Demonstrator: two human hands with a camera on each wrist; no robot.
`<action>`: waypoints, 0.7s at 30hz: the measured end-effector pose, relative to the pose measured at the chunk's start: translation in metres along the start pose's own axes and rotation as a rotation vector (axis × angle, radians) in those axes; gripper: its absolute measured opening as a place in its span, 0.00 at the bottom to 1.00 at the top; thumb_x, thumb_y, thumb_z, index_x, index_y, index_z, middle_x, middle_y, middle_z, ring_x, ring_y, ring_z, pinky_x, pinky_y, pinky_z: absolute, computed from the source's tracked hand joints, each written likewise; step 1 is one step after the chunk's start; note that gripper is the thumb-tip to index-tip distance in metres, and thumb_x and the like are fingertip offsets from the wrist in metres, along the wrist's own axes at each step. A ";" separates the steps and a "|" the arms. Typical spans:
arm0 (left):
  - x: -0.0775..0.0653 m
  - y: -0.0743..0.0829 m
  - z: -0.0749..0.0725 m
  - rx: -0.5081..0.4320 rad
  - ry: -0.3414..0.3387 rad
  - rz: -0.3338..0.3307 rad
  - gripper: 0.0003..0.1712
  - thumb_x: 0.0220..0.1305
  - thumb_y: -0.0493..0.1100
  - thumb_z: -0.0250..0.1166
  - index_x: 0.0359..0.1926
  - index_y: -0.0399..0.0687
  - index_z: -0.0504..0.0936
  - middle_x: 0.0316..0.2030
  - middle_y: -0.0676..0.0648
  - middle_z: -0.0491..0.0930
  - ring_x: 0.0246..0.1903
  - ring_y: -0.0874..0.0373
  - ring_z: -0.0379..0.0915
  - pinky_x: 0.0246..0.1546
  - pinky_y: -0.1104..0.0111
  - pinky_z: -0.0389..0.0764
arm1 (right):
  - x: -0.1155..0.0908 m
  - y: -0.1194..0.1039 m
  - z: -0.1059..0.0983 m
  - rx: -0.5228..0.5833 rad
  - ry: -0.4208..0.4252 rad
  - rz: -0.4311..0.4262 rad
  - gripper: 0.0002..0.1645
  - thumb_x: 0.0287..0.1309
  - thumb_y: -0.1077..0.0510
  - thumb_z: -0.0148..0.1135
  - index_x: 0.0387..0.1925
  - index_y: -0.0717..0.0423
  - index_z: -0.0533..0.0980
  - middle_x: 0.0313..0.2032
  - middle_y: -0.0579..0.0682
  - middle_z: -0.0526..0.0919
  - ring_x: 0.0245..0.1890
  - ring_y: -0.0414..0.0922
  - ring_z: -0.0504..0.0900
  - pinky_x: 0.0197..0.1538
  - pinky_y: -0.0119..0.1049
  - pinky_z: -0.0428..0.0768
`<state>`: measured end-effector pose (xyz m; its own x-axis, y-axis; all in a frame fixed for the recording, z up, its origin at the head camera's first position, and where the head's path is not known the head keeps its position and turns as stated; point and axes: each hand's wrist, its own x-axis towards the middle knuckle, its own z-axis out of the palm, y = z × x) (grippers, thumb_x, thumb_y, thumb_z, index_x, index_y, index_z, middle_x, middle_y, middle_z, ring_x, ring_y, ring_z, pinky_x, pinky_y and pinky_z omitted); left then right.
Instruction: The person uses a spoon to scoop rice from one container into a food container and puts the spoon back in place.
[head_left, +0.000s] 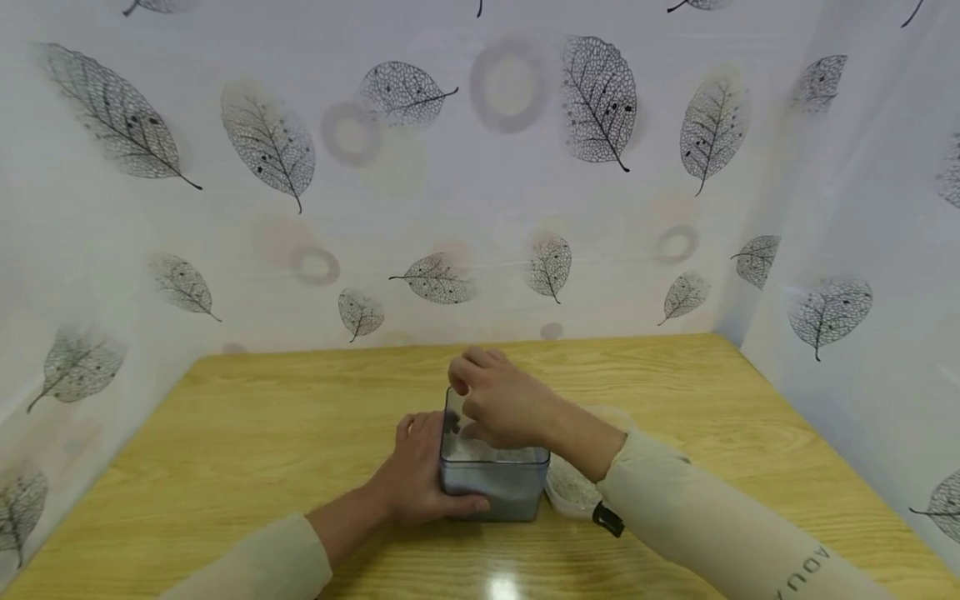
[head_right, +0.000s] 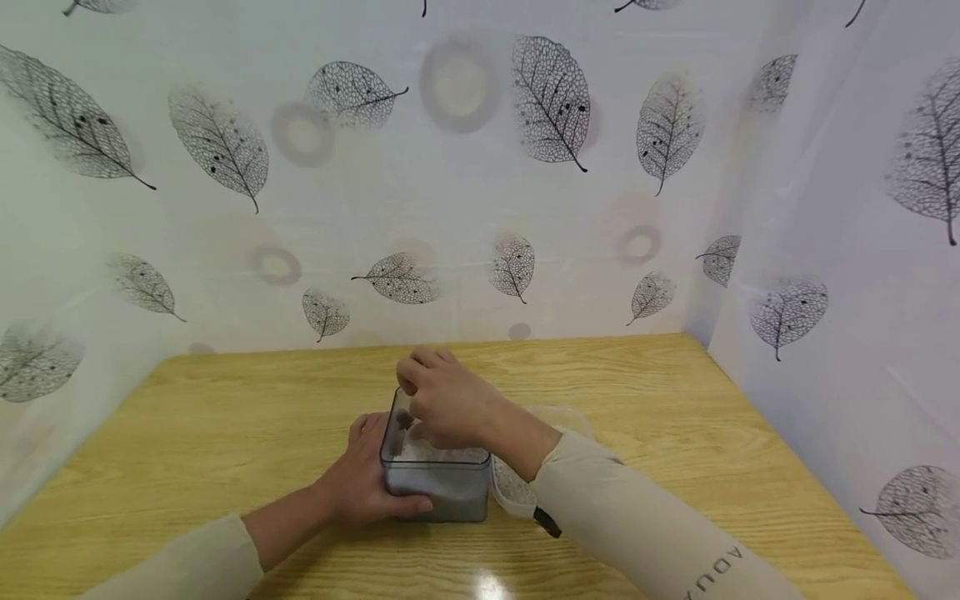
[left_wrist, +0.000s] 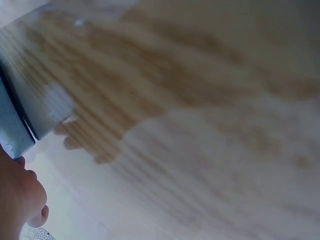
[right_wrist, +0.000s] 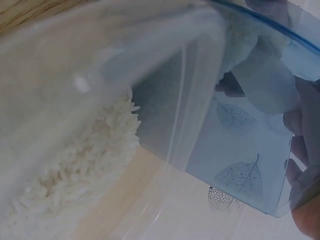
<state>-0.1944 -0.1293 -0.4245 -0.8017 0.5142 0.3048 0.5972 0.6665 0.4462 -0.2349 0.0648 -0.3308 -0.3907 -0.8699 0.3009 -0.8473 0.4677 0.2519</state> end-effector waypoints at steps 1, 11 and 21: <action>0.000 0.000 0.000 0.002 0.000 0.001 0.61 0.44 0.82 0.65 0.68 0.47 0.61 0.60 0.50 0.69 0.59 0.52 0.62 0.62 0.48 0.52 | 0.000 0.000 0.000 0.003 0.001 0.003 0.22 0.52 0.42 0.74 0.16 0.45 0.74 0.40 0.43 0.67 0.46 0.44 0.63 0.50 0.40 0.65; 0.000 0.000 -0.001 -0.001 0.004 0.003 0.61 0.44 0.81 0.66 0.67 0.47 0.61 0.59 0.50 0.69 0.58 0.53 0.62 0.62 0.48 0.52 | -0.001 0.000 -0.001 0.043 -0.044 0.052 0.20 0.53 0.41 0.73 0.16 0.45 0.79 0.50 0.44 0.69 0.55 0.46 0.64 0.57 0.44 0.66; 0.000 0.000 -0.001 -0.013 -0.003 0.000 0.62 0.44 0.82 0.65 0.68 0.47 0.60 0.59 0.50 0.69 0.59 0.52 0.61 0.62 0.47 0.51 | -0.001 0.001 -0.002 0.085 -0.099 0.084 0.20 0.56 0.41 0.72 0.16 0.45 0.80 0.51 0.44 0.69 0.56 0.45 0.64 0.56 0.44 0.67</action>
<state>-0.1942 -0.1297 -0.4242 -0.8016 0.5158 0.3023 0.5968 0.6597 0.4568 -0.2345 0.0659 -0.3288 -0.4918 -0.8412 0.2247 -0.8356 0.5285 0.1500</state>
